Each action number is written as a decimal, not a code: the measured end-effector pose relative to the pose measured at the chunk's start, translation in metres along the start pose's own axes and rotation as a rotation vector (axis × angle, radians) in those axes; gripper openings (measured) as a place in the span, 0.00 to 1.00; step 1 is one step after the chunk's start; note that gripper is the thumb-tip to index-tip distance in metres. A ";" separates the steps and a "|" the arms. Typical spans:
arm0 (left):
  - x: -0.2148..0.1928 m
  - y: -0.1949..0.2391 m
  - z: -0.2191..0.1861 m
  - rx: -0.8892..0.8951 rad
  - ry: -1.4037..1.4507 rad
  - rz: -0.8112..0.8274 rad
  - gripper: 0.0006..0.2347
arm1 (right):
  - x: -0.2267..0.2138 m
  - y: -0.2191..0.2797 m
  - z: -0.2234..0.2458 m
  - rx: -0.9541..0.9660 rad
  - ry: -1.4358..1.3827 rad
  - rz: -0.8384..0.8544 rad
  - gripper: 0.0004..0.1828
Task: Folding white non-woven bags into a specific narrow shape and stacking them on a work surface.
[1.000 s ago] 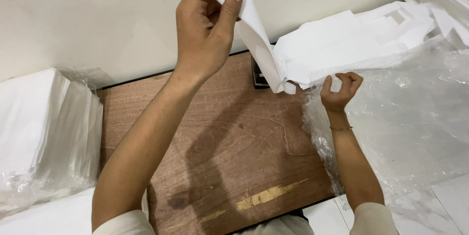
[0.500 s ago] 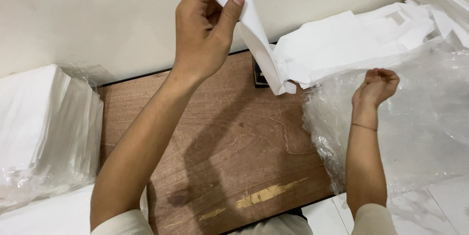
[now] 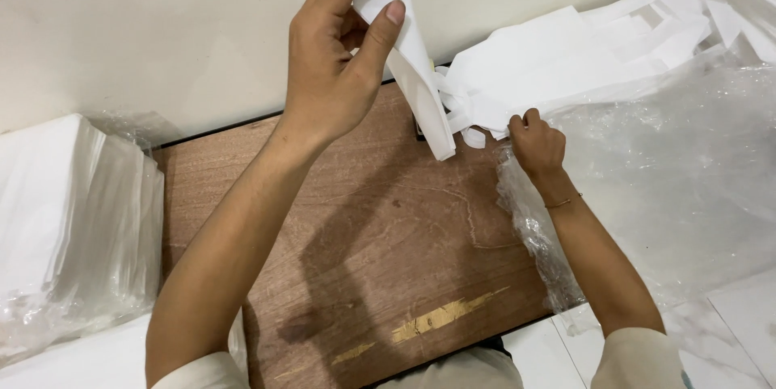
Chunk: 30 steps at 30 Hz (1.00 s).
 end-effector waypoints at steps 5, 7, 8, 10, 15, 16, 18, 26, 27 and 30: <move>0.011 0.003 0.000 0.005 0.033 0.039 0.11 | 0.009 0.005 0.001 -0.063 -0.294 0.169 0.10; 0.019 0.004 0.001 0.019 0.055 0.059 0.12 | 0.003 0.005 0.004 -0.120 -0.425 0.200 0.08; 0.023 0.003 0.002 0.029 0.045 0.060 0.12 | 0.000 0.005 0.001 -0.003 -0.686 0.272 0.05; 0.032 0.003 0.004 0.045 0.047 0.073 0.12 | -0.012 0.002 0.001 0.136 -0.937 0.335 0.08; 0.059 0.005 0.010 0.072 0.005 0.137 0.13 | -0.027 0.004 -0.017 0.776 -1.457 -0.159 0.08; 0.064 0.006 0.010 0.078 0.013 0.149 0.13 | -0.020 0.006 -0.022 0.787 -1.447 -0.167 0.08; 0.074 0.007 0.013 0.067 -0.001 0.182 0.13 | 0.006 0.023 -0.037 1.372 -1.760 -0.439 0.07; 0.104 0.010 0.019 0.010 0.053 0.262 0.14 | 0.067 0.083 -0.063 1.940 -1.877 -0.446 0.19; 0.108 0.010 0.018 0.025 0.091 0.260 0.14 | 0.083 0.092 -0.063 1.842 -1.844 -0.240 0.20; 0.124 0.011 0.021 0.006 0.098 0.301 0.15 | 0.056 0.077 -0.056 1.921 -1.927 -0.001 0.19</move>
Point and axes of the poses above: each hand's wrist, its own y-axis away from the middle knuckle, its own x-axis out of the palm, z = x × y, the point moved 4 cm from there along -y, towards the middle knuckle, and after that the axes turned 2 degrees about x, right-handed, at the moved point
